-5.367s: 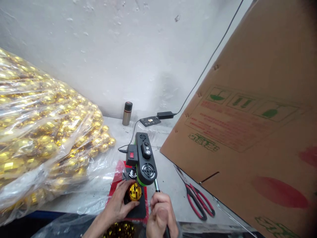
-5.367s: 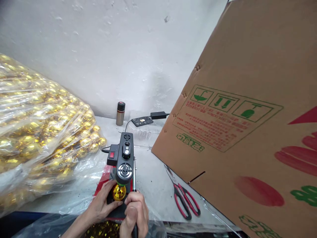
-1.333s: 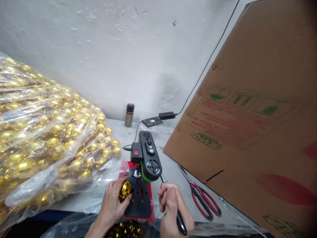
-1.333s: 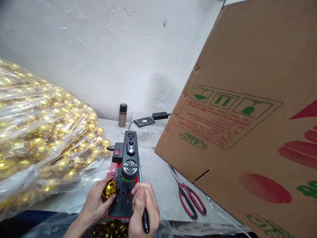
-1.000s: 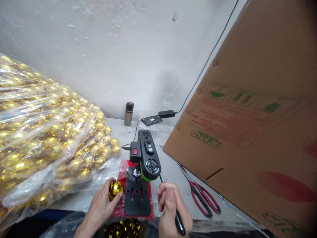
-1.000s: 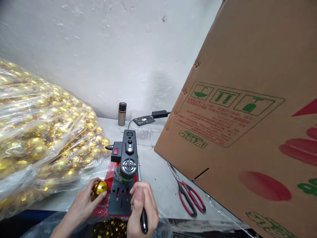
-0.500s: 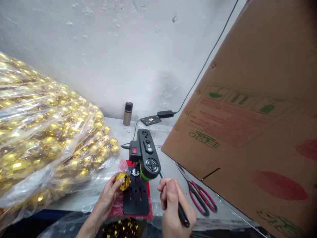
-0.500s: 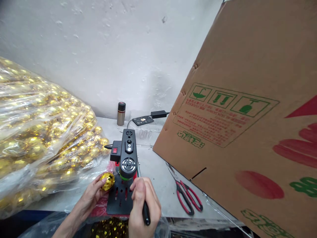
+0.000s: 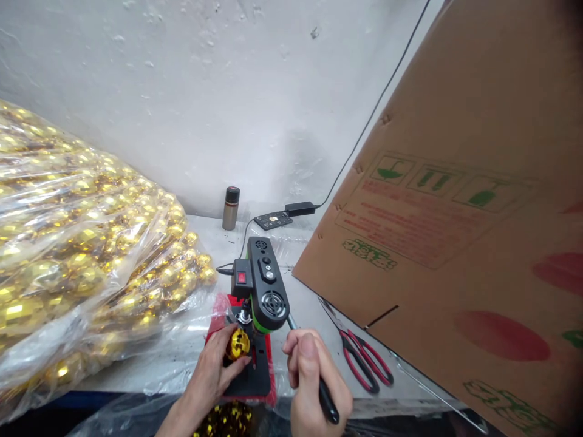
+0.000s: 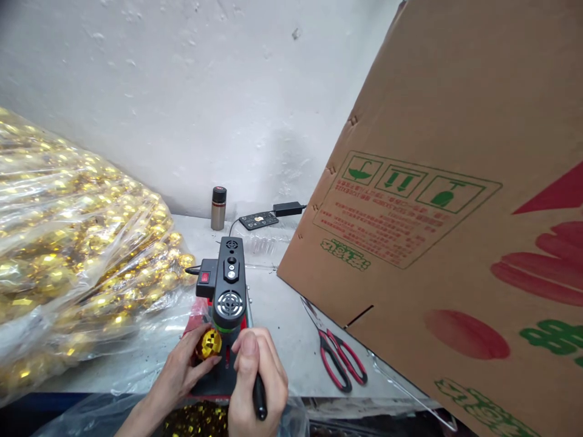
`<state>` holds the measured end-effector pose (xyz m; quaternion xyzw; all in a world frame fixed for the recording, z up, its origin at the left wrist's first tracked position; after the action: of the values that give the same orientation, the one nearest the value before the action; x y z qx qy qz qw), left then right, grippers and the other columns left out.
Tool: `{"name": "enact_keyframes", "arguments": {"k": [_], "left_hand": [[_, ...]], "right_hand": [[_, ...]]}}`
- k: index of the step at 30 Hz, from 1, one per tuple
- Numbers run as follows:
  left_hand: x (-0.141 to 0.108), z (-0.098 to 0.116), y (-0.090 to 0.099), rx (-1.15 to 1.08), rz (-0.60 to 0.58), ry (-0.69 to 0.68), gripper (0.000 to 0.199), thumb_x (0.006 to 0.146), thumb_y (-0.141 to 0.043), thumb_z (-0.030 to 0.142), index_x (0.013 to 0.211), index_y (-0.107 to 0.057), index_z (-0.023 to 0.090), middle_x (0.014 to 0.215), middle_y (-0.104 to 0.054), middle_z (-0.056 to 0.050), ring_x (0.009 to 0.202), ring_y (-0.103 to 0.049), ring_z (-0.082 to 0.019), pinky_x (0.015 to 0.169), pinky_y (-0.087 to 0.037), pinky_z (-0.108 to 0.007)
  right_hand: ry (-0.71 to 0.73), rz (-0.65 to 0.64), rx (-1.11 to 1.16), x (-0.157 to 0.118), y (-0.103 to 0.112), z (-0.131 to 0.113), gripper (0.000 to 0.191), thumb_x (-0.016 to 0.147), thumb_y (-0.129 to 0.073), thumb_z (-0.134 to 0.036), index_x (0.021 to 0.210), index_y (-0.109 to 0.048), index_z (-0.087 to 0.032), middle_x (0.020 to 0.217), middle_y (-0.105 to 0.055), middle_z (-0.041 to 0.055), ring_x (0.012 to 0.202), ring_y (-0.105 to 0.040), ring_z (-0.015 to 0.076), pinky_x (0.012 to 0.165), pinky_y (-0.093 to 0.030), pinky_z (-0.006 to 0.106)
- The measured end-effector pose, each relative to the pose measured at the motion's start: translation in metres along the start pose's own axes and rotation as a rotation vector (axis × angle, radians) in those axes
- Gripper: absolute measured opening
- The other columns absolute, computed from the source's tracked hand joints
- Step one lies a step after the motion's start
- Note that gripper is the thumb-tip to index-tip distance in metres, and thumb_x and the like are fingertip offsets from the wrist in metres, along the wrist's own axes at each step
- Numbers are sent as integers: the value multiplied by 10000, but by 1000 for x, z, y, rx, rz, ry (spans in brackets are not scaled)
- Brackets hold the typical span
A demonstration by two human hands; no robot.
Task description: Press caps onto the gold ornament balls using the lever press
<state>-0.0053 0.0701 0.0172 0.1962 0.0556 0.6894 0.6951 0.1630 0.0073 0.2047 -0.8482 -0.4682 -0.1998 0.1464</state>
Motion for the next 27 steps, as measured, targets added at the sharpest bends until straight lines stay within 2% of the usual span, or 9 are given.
{"name": "enact_keyframes", "arguments": {"k": [3,9,13,16,19,27], "left_hand": [[4,7,-3,65,-23,-77,528,821,-804,386,1319,-728,227,1272,-808,-178,1176,-766,-388,1043,-622,-570],[-2,4,-11,175,-78,-125,547,822,-822,334,1347,-720,218,1302,-785,-186,1207,-748,-397,1050,-624,-565],[0,6,-14,243,-92,-101,569,805,-824,303,1356,-716,206,1325,-763,-189,1227,-723,-405,1056,-610,-562],[7,13,-18,270,-141,-76,516,782,-824,302,1284,-746,213,1233,-776,-164,1150,-724,-397,1006,-604,-552],[12,19,-22,265,-142,-79,426,809,-793,332,1220,-751,227,1166,-779,-131,1098,-709,-375,979,-567,-533],[11,13,-32,214,-170,-46,475,737,-782,272,1202,-710,210,1198,-772,-121,1136,-671,-384,996,-489,-516]], "right_hand": [[23,-1,8,0,0,-1,504,1126,-500,-398,656,-483,-218,674,-451,-32,613,-415,117,608,-324,300],[3,16,-7,-1,1,-1,511,1125,-503,-429,659,-511,-217,669,-459,-32,600,-423,114,597,-326,297],[-13,22,-13,-2,1,-3,493,1124,-508,-444,689,-538,-212,674,-484,-37,579,-392,103,583,-302,298],[-12,22,-12,-2,0,-5,464,1128,-500,-435,724,-551,-213,684,-510,-34,579,-409,103,578,-295,300],[-1,17,-20,-2,-1,-6,451,1131,-488,-418,736,-561,-212,690,-539,-25,576,-441,106,560,-289,302],[16,38,-20,-9,3,1,473,1130,-489,-362,695,-588,-207,684,-550,-23,537,-453,98,557,-336,287]]}}
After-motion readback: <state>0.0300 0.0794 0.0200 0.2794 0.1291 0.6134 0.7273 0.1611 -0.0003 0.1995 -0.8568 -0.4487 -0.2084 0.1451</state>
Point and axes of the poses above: each hand's wrist, its own x-axis towards the middle knuckle, its own y-axis out of the back of the hand, z = x × y, the point moved 7 cm from there along x, towards the middle knuckle
